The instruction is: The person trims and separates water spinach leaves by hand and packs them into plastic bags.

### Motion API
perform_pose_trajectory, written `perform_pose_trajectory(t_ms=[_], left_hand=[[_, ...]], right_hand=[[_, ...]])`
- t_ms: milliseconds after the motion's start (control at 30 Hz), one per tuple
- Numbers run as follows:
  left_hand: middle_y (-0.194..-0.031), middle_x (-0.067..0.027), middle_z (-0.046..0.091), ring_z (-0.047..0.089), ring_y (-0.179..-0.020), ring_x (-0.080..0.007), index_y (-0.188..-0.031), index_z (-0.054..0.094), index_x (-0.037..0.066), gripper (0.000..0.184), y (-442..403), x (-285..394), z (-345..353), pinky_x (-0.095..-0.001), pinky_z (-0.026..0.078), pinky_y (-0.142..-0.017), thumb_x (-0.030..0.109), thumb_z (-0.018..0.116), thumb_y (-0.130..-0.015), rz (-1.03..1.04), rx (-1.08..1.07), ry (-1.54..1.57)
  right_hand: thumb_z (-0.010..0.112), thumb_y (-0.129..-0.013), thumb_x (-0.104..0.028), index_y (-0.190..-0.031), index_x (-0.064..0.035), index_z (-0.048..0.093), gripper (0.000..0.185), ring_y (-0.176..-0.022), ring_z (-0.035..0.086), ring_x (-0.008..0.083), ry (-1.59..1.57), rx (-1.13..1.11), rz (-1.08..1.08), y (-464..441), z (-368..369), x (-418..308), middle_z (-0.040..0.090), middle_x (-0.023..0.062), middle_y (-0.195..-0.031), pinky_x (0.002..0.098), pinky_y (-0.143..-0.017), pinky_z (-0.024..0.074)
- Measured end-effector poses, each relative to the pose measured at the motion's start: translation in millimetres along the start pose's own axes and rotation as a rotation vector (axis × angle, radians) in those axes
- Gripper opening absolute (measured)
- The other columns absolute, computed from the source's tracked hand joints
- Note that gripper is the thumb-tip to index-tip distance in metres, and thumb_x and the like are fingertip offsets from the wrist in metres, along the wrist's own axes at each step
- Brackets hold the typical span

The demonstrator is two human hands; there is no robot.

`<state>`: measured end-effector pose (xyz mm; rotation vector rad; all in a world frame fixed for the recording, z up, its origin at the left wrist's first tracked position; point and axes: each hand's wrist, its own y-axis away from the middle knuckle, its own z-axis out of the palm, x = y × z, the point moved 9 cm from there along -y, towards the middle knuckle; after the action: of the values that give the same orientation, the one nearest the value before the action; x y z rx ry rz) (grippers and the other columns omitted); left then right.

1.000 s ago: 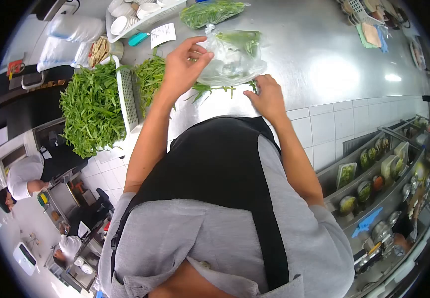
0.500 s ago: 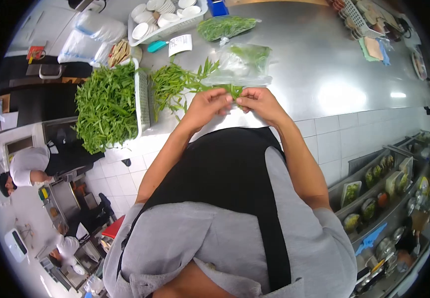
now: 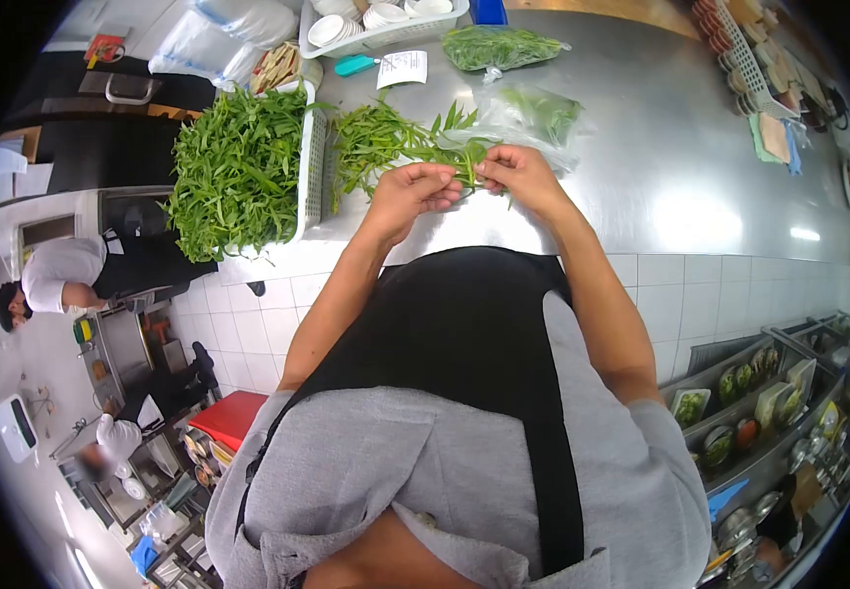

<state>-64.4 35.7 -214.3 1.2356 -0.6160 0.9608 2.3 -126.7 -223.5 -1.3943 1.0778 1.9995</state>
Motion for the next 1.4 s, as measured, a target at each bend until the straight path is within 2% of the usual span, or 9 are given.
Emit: perform_pose_trajectory(t_ms=[567, 700, 767, 867, 1033, 1067, 1167, 1300, 1400], left_hand=[[-0.099, -0.0098, 0.073, 0.072, -0.086, -0.0174, -0.115, 0.066, 0.0, 0.023, 1, -5, 7, -0.0316, 0.06, -0.078, 0.014, 0.069, -0.097, -0.002, -0.003, 0.112], [-0.095, -0.0106, 0.074, 0.072, -0.081, -0.0165, -0.11, 0.069, -0.002, 0.02, -9, -14, -2, -0.0301, 0.06, -0.074, 0.008, 0.073, -0.093, 0.097, 0.014, -0.091], [-0.093, -0.0117, 0.074, 0.071, -0.077, -0.0153, -0.102, 0.07, -0.002, 0.013, -5, -14, -11, -0.0273, 0.058, -0.072, 0.008, 0.072, -0.094, 0.088, 0.05, 0.0], [-0.097, -0.0137, 0.075, 0.072, -0.082, -0.0166, -0.103, 0.067, -0.002, 0.013, 2, -9, -21, -0.0281, 0.059, -0.075, 0.009, 0.069, -0.096, 0.083, 0.109, 0.022], [-0.102, -0.0179, 0.074, 0.073, -0.089, -0.0216, -0.107, 0.06, 0.004, 0.009, 14, -7, -31, -0.0304, 0.059, -0.079, 0.008, 0.062, -0.1, 0.082, 0.163, 0.144], [-0.104, -0.0183, 0.074, 0.073, -0.09, -0.0223, -0.106, 0.059, 0.004, 0.008, 17, -6, -33, -0.0309, 0.059, -0.079, 0.008, 0.061, -0.1, 0.095, 0.171, 0.164], [-0.106, -0.0192, 0.073, 0.073, -0.092, -0.0234, -0.107, 0.056, 0.006, 0.008, 25, -2, -41, -0.0328, 0.058, -0.081, 0.007, 0.058, -0.1, 0.114, 0.188, 0.229], [-0.1, -0.0163, 0.07, 0.07, -0.09, -0.0221, -0.109, 0.052, 0.007, 0.01, 22, -16, -48, -0.0352, 0.057, -0.079, 0.005, 0.054, -0.099, 0.065, 0.194, 0.288], [-0.091, -0.01, 0.063, 0.063, -0.081, -0.0196, -0.105, 0.051, 0.008, 0.01, 23, -19, -43, -0.0355, 0.054, -0.074, 0.003, 0.051, -0.097, 0.037, 0.188, 0.352]], right_hand=[[0.071, -0.095, -0.01, -0.107, 0.0002, 0.069, 0.016, -0.079, 0.063, 0.0087, -0.153, -0.035, 0.0, -8, 5, 17, 0.071, 0.0032, -0.092, 0.0252, -0.073, 0.0526], [0.071, -0.096, -0.015, -0.115, 0.0019, 0.07, 0.025, -0.089, 0.067, 0.0118, -0.096, -0.053, -0.032, -8, 12, 6, 0.073, 0.0061, -0.099, 0.0276, -0.082, 0.0539], [0.07, -0.096, -0.022, -0.119, 0.0029, 0.069, 0.034, -0.093, 0.069, 0.0158, 0.213, 0.085, -0.168, -11, -8, -4, 0.075, 0.0097, -0.103, 0.0311, -0.085, 0.0532], [0.068, -0.096, -0.031, -0.117, 0.0037, 0.069, 0.04, -0.098, 0.07, 0.028, 0.663, 0.275, -0.04, -1, -45, -34, 0.074, 0.0193, -0.107, 0.0379, -0.089, 0.0519], [0.064, -0.095, -0.029, -0.114, 0.0048, 0.068, 0.039, -0.103, 0.066, 0.0412, 1.003, 0.51, -0.111, -4, -122, -44, 0.071, 0.0248, -0.107, 0.0446, -0.091, 0.0502], [0.066, -0.093, -0.024, -0.109, 0.0057, 0.069, 0.033, -0.099, 0.065, 0.0426, 1.106, 0.603, -0.531, 10, -119, -62, 0.07, 0.0245, -0.104, 0.0464, -0.089, 0.05], [0.068, -0.09, -0.017, -0.105, 0.0028, 0.071, 0.025, -0.092, 0.065, 0.0399, 0.996, 0.675, -0.306, 38, -107, -76, 0.07, 0.022, -0.1, 0.0453, -0.086, 0.0506], [0.068, -0.086, -0.009, -0.101, -0.0034, 0.074, 0.017, -0.087, 0.065, 0.0338, 0.79, 0.217, -0.317, 27, -39, -34, 0.068, 0.0155, -0.094, 0.0402, -0.082, 0.0514], [0.07, -0.085, -0.006, -0.099, -0.0025, 0.073, 0.015, -0.077, 0.061, 0.0256, 0.796, 0.283, -0.351, 21, -19, -16, 0.063, 0.0117, -0.09, 0.0357, -0.074, 0.0505]])
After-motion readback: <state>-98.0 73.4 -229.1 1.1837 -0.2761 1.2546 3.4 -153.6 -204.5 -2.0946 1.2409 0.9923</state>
